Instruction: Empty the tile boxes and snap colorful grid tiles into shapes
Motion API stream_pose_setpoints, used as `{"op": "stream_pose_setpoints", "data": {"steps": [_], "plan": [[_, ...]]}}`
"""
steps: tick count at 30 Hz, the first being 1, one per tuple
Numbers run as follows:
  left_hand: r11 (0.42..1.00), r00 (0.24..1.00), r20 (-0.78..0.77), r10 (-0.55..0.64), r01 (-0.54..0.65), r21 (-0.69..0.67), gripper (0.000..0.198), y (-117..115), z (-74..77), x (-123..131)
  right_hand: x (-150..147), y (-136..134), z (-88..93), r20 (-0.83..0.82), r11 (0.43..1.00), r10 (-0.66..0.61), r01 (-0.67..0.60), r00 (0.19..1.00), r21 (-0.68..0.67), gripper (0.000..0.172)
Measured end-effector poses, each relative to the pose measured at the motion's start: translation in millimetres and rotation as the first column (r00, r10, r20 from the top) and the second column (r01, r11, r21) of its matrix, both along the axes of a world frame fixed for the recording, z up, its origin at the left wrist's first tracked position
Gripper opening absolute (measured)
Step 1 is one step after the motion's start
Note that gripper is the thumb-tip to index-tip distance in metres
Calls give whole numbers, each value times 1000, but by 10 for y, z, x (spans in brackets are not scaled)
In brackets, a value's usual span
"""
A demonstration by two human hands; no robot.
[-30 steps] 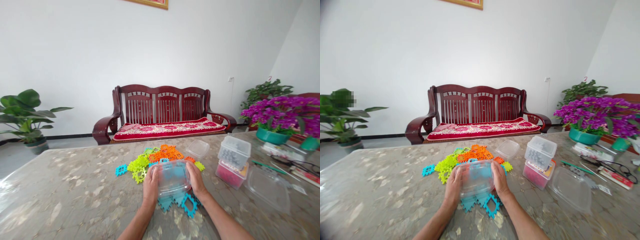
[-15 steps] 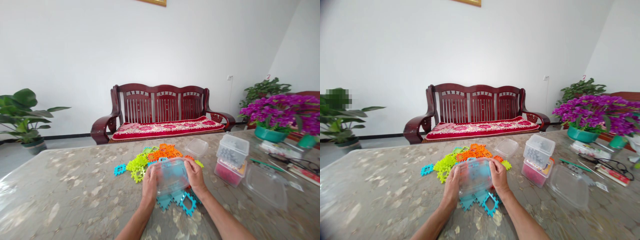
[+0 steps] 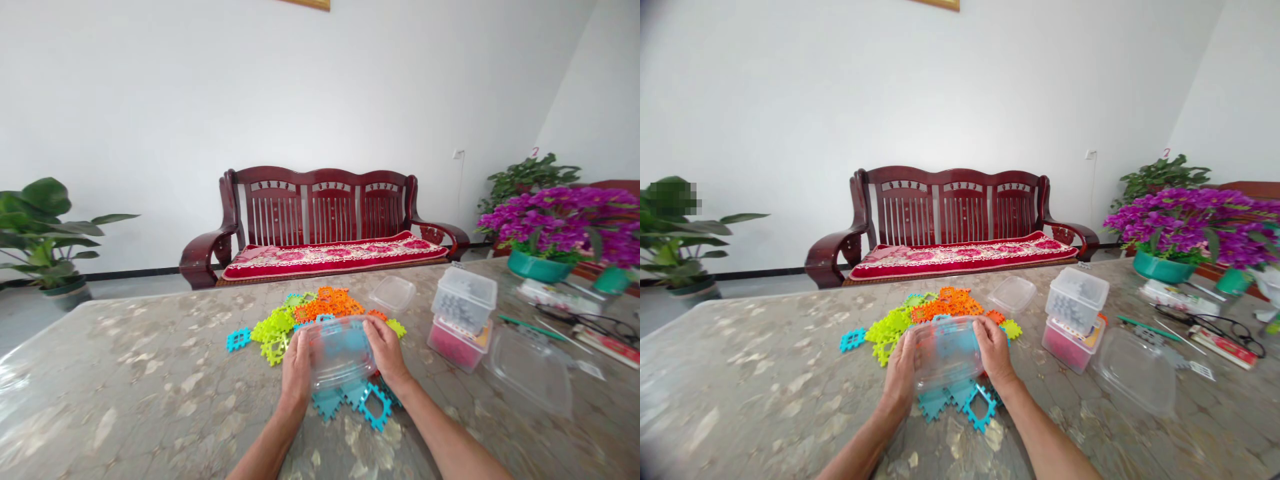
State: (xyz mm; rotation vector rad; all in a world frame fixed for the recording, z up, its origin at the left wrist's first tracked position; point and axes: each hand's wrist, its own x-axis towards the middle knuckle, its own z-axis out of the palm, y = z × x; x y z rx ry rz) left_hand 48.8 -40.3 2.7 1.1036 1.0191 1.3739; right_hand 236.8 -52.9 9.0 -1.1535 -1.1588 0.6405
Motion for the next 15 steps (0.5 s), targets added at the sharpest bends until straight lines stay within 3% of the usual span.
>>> {"op": "stream_pose_setpoints", "data": {"steps": [5, 8, 12, 15], "plan": [[1000, 999, -32, 7, -8, -26, 56, -16, 2, 22, 38, 15, 21, 13, 999, 42, -42, 999, -28, 41], [996, 999, 32, -12, 15, -87, 58, -39, 28, 45, 141, 6, 77, -13, 998, 54, -55, 998, -37, 47], [983, 967, 253, -7, 54, -176, 57, -50, 162, 43, 319, -25, 82, -4, 991, -128, 128, 992, -44, 56], [973, 913, 405, -42, 130, -193, 54, -49, 316, 44, 407, -25, 4, 92, 967, -251, 254, 964, -20, 56]]}}
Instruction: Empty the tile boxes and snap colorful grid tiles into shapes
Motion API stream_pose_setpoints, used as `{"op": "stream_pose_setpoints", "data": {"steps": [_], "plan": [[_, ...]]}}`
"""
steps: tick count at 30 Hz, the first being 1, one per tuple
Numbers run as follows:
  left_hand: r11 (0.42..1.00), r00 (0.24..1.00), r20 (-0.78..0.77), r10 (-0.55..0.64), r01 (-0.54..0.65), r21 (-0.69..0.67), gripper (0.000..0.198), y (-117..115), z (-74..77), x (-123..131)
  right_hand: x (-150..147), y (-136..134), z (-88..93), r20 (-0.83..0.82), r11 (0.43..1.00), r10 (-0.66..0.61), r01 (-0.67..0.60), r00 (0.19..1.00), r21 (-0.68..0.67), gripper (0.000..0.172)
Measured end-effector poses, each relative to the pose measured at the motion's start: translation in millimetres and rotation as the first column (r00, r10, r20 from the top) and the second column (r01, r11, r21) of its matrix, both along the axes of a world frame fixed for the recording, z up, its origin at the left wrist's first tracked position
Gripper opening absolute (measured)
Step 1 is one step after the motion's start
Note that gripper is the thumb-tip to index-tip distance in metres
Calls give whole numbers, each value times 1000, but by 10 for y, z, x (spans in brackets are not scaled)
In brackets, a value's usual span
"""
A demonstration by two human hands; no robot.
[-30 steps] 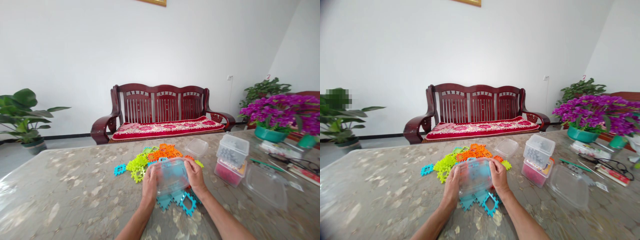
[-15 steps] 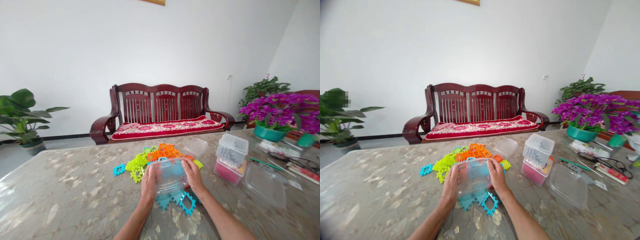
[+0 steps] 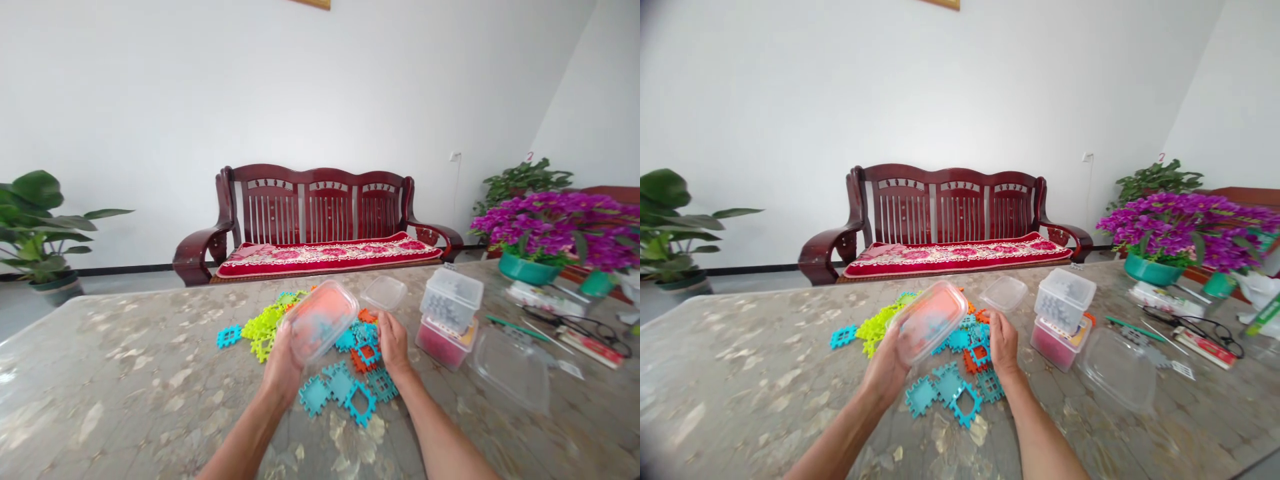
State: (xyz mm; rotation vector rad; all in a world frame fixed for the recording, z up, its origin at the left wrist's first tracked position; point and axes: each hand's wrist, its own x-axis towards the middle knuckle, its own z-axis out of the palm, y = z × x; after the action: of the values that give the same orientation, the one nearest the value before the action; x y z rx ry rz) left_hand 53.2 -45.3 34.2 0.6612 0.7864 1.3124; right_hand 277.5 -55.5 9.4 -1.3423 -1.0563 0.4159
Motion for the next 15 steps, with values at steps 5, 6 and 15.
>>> {"op": "stream_pose_setpoints", "data": {"steps": [5, 6, 15], "plan": [[993, 985, 130, -115, 109, 46, 50, 41, 235, 120, 21, 105, -147, 57, 999, -30, 31, 998, -18, 48], [990, 980, 142, -138, 131, 58, 48, 72, 275, 166, 21, 133, -166, 33, 999, -40, 41, 999, -19, 46], [989, 983, 141, -121, 132, -72, 26, 697, 362, 1013, 98, 272, -244, -79, 983, -182, 183, 980, 16, 38]]}}
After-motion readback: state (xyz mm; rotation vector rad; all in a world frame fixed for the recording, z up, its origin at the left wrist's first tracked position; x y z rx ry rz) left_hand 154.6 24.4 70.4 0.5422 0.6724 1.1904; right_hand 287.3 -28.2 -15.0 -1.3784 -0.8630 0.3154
